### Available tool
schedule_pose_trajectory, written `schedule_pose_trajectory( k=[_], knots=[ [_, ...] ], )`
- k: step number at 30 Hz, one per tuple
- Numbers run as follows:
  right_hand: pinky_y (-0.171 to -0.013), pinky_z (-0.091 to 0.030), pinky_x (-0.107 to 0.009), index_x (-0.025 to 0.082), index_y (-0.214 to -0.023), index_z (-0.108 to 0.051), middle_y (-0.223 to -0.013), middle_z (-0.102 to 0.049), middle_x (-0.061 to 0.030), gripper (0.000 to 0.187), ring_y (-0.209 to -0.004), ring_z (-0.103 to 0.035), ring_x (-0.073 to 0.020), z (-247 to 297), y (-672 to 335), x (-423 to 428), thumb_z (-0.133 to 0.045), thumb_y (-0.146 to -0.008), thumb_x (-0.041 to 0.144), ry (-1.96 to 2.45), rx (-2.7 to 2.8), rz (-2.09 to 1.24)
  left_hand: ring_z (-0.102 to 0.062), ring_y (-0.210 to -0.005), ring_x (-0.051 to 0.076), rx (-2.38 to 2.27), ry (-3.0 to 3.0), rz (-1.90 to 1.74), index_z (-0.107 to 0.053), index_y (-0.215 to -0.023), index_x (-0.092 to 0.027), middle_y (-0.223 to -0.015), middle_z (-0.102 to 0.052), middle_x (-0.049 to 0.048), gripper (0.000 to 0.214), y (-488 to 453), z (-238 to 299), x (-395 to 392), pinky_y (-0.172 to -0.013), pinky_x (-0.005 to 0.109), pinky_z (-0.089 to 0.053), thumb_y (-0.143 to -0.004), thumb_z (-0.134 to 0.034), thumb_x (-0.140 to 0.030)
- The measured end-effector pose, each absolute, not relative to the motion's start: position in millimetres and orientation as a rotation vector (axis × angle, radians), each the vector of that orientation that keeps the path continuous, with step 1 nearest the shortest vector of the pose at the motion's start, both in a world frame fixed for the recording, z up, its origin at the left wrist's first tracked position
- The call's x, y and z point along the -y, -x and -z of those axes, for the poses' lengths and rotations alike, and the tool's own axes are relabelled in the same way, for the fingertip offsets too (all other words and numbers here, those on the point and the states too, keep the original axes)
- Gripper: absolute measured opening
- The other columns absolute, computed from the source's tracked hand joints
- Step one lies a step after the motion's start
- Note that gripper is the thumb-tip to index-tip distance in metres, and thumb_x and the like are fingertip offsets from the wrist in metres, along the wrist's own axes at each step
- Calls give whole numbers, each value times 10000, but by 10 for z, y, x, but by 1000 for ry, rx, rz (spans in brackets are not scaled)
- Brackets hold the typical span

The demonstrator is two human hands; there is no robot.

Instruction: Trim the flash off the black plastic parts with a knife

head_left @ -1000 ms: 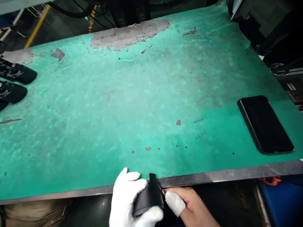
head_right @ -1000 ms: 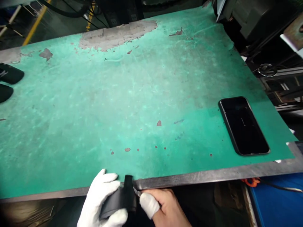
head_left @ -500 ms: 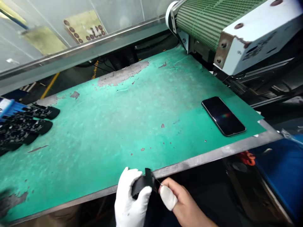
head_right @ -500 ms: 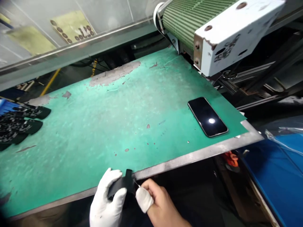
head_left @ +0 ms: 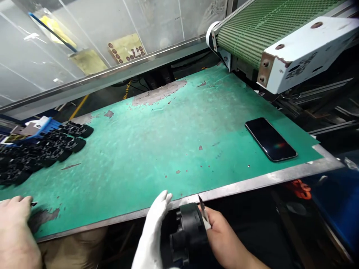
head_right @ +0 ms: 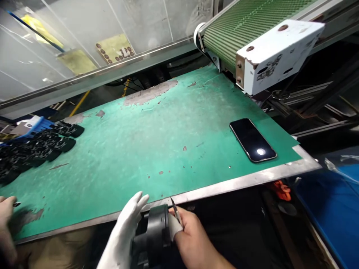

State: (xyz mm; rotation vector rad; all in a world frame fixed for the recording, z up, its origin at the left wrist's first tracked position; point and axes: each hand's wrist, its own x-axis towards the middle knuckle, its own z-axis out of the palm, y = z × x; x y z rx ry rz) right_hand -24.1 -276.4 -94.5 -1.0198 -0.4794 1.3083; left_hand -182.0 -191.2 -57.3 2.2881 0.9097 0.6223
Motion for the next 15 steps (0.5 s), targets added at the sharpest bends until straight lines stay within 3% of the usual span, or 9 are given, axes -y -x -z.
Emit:
schedule_pose_trajectory(
  k=[4,7,9,12,15],
  knots=[
    [-662,-477,-291,175,-1013,-766,-746,-663,-14,403,-687,-586,-187,985,497,2642,-647,-897,543,909,333,-1463,-568,-1310,380,-1009,-2154,-486,-433,-1469,-288,-1459,-510,166,788,1836,685,1956,-983,511,-613,-790,-734,-552],
    [-496,-348,-224,209,-1169,-691,-628,-530,49,531,-512,-420,-106,1099,576,2709,-682,-847,632,1044,171,-1586,-585,-1274,348,-1056,-2271,-592,-446,-1440,-274,-1397,-523,151,738,1832,740,1917,-962,486,-621,-770,-745,-349],
    [-448,-240,-202,218,-1208,-643,-642,-479,58,648,-491,-329,-82,1191,559,2816,-610,-840,750,1130,54,-1619,-583,-1246,329,-1016,-2428,-716,-485,-1396,-263,-1347,-515,142,701,1811,782,1866,-985,488,-599,-751,-759,-293],
    [-452,-179,-219,171,-1086,-663,-743,-533,2,739,-519,-306,-81,1316,478,2966,-458,-856,843,1188,22,-1565,-596,-1156,294,-1045,-2661,-710,-525,-1358,-254,-1234,-551,123,669,1763,895,1814,-978,462,-572,-736,-770,-221],
    [-497,-240,-249,168,-861,-650,-706,-520,1,661,-547,-333,-99,1377,389,3006,-439,-905,792,1292,157,-1527,-592,-1125,289,-1050,-2734,-724,-533,-1352,-246,-1191,-553,119,676,1708,1028,1835,-968,452,-553,-723,-778,-194]
  ],
)
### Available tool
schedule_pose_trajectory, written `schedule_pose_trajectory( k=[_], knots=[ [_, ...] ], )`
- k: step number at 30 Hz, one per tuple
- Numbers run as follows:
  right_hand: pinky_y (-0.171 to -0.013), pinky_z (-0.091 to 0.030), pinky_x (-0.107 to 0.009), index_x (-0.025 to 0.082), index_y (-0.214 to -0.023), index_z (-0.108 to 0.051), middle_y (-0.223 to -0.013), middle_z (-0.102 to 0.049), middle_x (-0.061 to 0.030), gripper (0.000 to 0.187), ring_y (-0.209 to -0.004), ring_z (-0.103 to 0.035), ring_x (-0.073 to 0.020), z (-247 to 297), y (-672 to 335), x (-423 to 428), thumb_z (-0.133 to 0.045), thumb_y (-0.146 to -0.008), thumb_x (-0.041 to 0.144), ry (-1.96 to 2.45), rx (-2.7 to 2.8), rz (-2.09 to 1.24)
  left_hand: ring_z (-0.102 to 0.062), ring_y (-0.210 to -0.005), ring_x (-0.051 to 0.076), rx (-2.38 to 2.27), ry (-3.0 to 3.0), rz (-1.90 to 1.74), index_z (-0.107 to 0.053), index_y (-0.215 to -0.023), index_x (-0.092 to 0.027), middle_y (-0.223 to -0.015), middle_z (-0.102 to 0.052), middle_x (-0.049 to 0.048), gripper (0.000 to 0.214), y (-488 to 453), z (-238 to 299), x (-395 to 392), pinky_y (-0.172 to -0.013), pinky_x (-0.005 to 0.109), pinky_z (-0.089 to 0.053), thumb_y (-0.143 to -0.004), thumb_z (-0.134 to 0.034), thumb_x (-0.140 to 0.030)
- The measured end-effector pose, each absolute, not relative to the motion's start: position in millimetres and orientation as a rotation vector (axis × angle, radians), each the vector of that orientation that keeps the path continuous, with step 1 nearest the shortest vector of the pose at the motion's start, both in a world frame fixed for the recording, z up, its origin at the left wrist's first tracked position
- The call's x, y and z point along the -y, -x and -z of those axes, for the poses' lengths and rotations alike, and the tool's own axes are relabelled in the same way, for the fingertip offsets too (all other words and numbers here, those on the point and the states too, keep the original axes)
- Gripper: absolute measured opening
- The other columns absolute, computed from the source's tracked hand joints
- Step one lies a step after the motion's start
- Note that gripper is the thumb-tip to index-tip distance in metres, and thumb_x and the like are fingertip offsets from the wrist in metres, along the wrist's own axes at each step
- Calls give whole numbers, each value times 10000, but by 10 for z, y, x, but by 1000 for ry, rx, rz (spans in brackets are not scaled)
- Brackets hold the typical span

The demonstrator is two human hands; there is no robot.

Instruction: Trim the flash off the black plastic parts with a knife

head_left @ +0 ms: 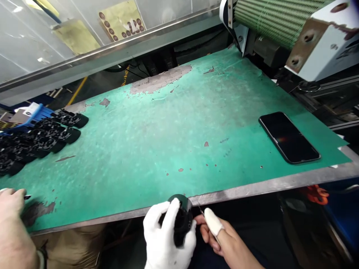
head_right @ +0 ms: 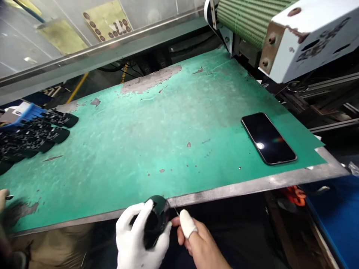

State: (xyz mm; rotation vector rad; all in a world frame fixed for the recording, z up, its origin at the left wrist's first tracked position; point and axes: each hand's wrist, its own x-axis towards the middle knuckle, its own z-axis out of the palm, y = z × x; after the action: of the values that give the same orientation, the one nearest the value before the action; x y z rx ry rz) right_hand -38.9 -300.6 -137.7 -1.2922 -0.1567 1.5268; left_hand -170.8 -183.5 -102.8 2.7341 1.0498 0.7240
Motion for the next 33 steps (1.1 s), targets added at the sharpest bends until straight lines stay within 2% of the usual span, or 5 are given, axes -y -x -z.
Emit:
schedule_pose_trajectory(
  k=[3,10,19,29,33],
  knots=[
    [-554,-305,-276,193,-654,-545,-622,-437,20,610,-591,-368,-131,1363,321,2942,-445,-947,719,1381,383,-1442,-576,-1188,305,-1098,-2674,-804,-529,-1344,-243,-1266,-499,132,689,1653,1099,1871,-1024,475,-545,-719,-817,-207],
    [-665,-472,-338,204,-684,-685,-636,-583,-26,575,-650,-535,-213,1356,246,2819,-466,-953,662,1429,504,-1322,-603,-1181,321,-915,-2555,-857,-553,-1271,-241,-1133,-474,86,628,1639,1163,1758,-1037,523,-571,-705,-826,-229],
    [-659,-474,-283,197,-752,-643,-722,-637,-32,530,-682,-550,-183,1383,154,2834,-386,-1014,579,1566,701,-1376,-621,-751,133,-731,-2498,-1184,-677,-931,-159,-872,-494,-2,284,1598,1319,1690,-944,467,-643,-734,-835,-287],
    [-721,-491,-288,193,-780,-651,-745,-650,-36,512,-747,-596,-202,1352,91,2792,-382,-1034,547,1557,725,-1401,-602,-775,128,-718,-2556,-1208,-631,-862,-186,-902,-488,-4,266,1592,1355,1683,-909,430,-666,-748,-842,-302],
    [-697,-495,-290,202,-745,-656,-690,-624,-29,530,-694,-574,-195,1346,91,2808,-390,-1021,567,1519,734,-1355,-632,-862,172,-738,-2502,-1188,-668,-992,-187,-947,-468,23,297,1618,1369,1724,-940,477,-641,-768,-826,-300]
  ],
)
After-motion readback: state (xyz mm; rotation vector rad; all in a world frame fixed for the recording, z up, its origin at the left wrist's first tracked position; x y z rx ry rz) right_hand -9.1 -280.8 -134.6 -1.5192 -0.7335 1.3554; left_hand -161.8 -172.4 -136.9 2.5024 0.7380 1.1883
